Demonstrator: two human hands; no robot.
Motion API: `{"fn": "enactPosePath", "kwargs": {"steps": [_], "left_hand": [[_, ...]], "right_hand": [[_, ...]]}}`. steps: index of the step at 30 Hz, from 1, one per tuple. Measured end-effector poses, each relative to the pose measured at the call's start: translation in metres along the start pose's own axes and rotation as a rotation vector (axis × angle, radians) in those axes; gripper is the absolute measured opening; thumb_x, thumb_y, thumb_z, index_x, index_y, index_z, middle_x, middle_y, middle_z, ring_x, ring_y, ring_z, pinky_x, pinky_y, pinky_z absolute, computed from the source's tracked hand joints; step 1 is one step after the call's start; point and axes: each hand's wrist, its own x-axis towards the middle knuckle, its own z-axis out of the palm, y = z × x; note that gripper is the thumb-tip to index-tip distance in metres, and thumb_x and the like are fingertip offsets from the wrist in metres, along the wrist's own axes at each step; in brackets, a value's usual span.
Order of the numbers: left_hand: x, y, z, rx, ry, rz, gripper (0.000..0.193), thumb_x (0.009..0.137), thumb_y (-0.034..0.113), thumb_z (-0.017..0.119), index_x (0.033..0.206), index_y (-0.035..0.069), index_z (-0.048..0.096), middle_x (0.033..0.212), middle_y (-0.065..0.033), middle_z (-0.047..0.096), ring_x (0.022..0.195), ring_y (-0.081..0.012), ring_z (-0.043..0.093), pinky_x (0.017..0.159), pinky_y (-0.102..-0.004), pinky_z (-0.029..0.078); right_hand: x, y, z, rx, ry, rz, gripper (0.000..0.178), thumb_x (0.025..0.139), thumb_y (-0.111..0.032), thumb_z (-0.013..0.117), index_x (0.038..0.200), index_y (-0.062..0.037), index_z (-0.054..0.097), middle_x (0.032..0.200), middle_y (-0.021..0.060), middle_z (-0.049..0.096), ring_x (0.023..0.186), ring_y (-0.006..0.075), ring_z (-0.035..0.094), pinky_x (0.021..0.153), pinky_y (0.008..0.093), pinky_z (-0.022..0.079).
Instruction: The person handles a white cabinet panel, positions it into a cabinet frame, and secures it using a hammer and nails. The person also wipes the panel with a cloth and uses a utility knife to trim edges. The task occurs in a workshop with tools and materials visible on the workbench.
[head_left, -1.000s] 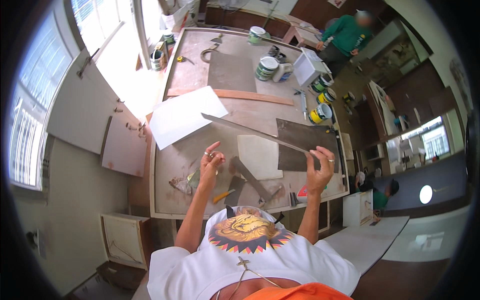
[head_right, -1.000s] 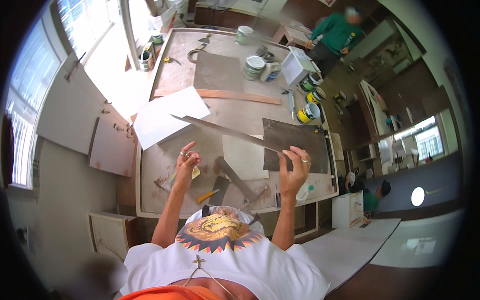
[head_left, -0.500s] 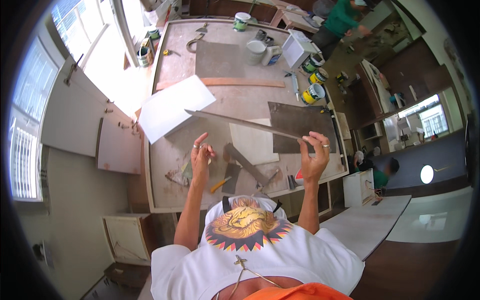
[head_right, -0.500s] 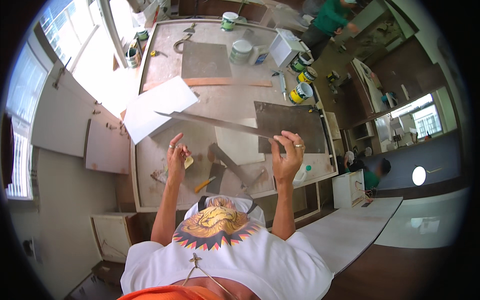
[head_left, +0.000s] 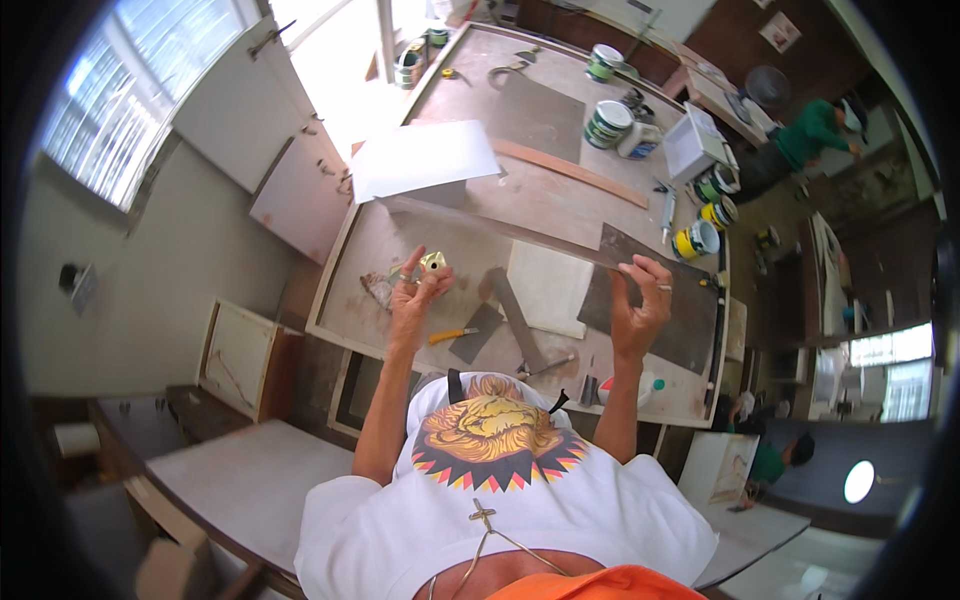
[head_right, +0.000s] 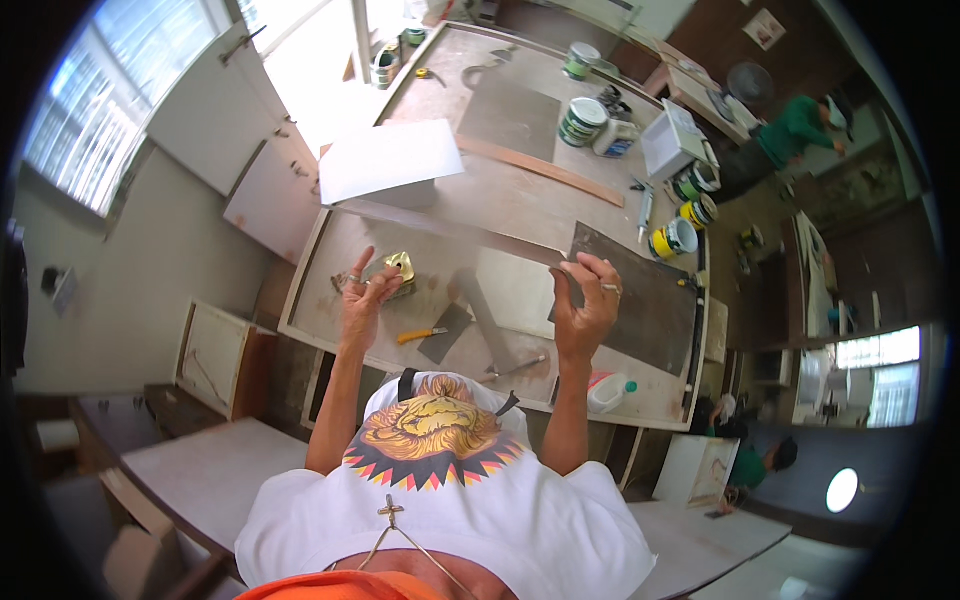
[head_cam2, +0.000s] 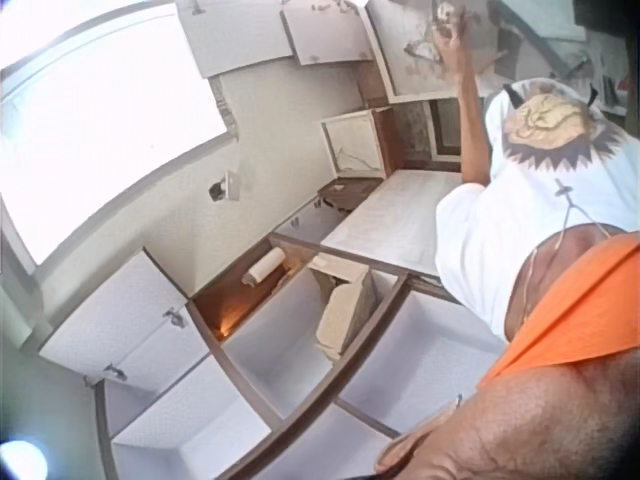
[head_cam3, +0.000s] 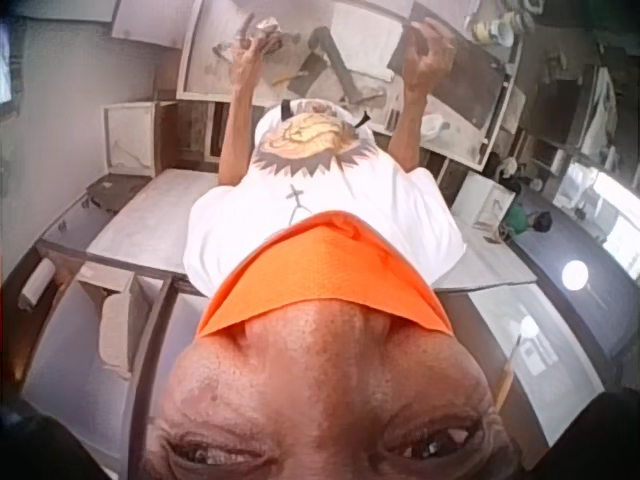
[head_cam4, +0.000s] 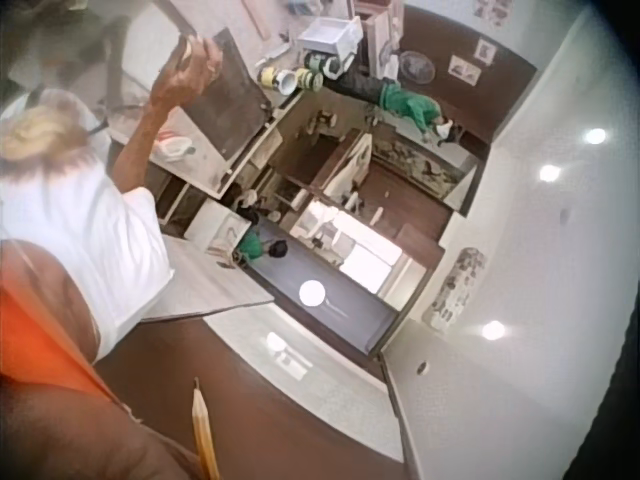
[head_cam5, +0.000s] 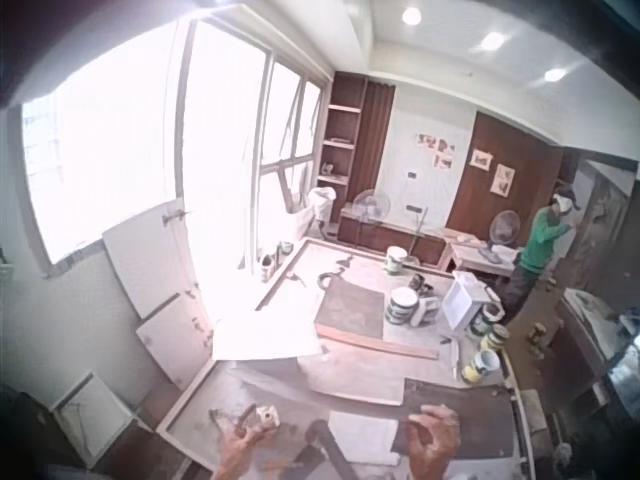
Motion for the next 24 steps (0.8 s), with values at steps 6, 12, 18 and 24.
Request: {"fn": "enactPosePath", "kwargs": {"steps": [6,12,18,24], "left_hand": [[-0.057,-0.038,0.038,0.058,0.002,-0.042,0.071,0.090,0.011,0.078,0.151,0.003,0.043,0.106,-0.0102,0.076,0.098,-0.0139,0.071,0.094,-0.0305,0.054],[-0.092,-0.055,0.078,0.139,-0.039,-0.087,0.065,0.090,0.011,0.079,0.146,0.003,0.047,0.098,-0.0038,0.075,0.091,-0.0108,0.069,0.089,-0.0268,0.052],[-0.117,-0.058,0.115,0.165,-0.011,-0.058,0.050,0.097,0.013,0.069,0.143,0.004,0.050,0.100,-0.0045,0.072,0.092,-0.0112,0.068,0.090,-0.0266,0.054],[-0.132,-0.064,0.117,0.154,-0.012,-0.090,0.044,0.102,0.015,0.062,0.143,0.008,0.049,0.101,-0.0064,0.070,0.097,-0.0180,0.069,0.093,-0.0328,0.055]], "right_hand": [[-0.036,0.047,-0.056,0.049,0.022,0.047,0.019,0.080,-0.008,0.083,0.097,-0.0086,0.074,0.105,0.0087,0.069,0.103,0.0288,0.064,0.100,0.0427,0.048],[-0.072,0.083,-0.107,0.063,0.024,0.134,0.017,0.082,-0.004,0.081,0.097,-0.0071,0.073,0.109,0.0091,0.067,0.105,0.0279,0.063,0.093,0.0415,0.049],[-0.096,0.107,-0.125,0.095,-0.008,0.207,0.015,0.083,-0.004,0.080,0.097,-0.0071,0.073,0.110,0.0089,0.067,0.104,0.0271,0.063,0.091,0.0403,0.049],[-0.098,0.107,-0.121,0.185,-0.072,0.159,0.015,0.083,-0.006,0.080,0.096,-0.0080,0.074,0.110,0.0071,0.067,0.103,0.0261,0.063,0.091,0.0399,0.049]]}}
